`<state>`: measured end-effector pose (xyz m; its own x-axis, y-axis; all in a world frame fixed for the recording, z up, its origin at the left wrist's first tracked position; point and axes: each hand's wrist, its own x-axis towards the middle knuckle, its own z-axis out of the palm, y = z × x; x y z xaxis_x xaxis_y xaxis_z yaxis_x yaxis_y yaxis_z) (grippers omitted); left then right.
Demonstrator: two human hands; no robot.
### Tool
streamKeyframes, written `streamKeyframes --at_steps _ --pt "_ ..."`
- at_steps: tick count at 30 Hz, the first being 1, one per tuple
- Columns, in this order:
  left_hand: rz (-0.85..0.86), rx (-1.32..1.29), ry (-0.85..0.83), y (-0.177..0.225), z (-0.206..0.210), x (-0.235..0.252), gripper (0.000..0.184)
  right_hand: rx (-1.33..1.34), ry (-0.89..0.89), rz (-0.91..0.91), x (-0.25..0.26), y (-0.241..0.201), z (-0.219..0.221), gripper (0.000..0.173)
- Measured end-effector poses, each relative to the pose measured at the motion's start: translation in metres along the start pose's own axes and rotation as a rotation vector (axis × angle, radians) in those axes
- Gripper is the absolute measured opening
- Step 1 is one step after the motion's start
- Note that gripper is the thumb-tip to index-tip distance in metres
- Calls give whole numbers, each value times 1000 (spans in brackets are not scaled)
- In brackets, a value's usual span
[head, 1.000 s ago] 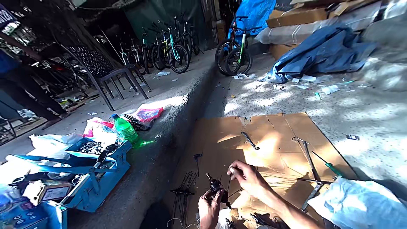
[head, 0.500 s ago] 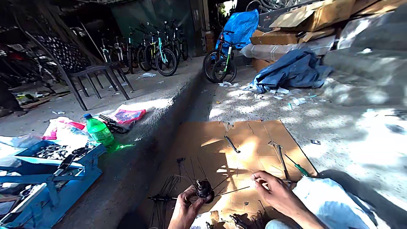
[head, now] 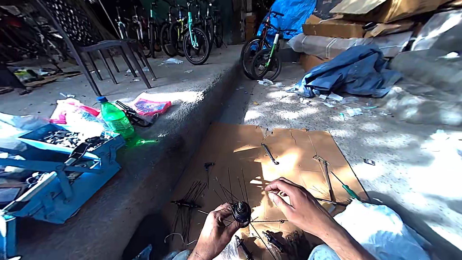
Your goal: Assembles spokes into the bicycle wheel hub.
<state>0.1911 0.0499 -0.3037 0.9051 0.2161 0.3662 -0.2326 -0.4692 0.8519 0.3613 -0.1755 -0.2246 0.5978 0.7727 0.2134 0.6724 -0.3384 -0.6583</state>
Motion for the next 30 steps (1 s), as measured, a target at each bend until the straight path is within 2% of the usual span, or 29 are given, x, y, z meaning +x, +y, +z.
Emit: streamKeyframes --at_steps 5,10,18,26,30 --pt "-1 146 52 -10 -11 -12 28 95 -10 -108 2 3 38 33" --pt "37 242 62 -18 -13 -13 29 106 -3 -174 -8 9 50 30" --pt "61 246 9 -21 -7 -6 30 -17 -57 -104 -12 27 47 27" --pt "32 263 -4 -23 -9 -9 29 -86 -94 -125 -14 33 49 30" --pt "38 241 6 -23 -11 -9 28 -88 -104 -58 -10 40 43 29"
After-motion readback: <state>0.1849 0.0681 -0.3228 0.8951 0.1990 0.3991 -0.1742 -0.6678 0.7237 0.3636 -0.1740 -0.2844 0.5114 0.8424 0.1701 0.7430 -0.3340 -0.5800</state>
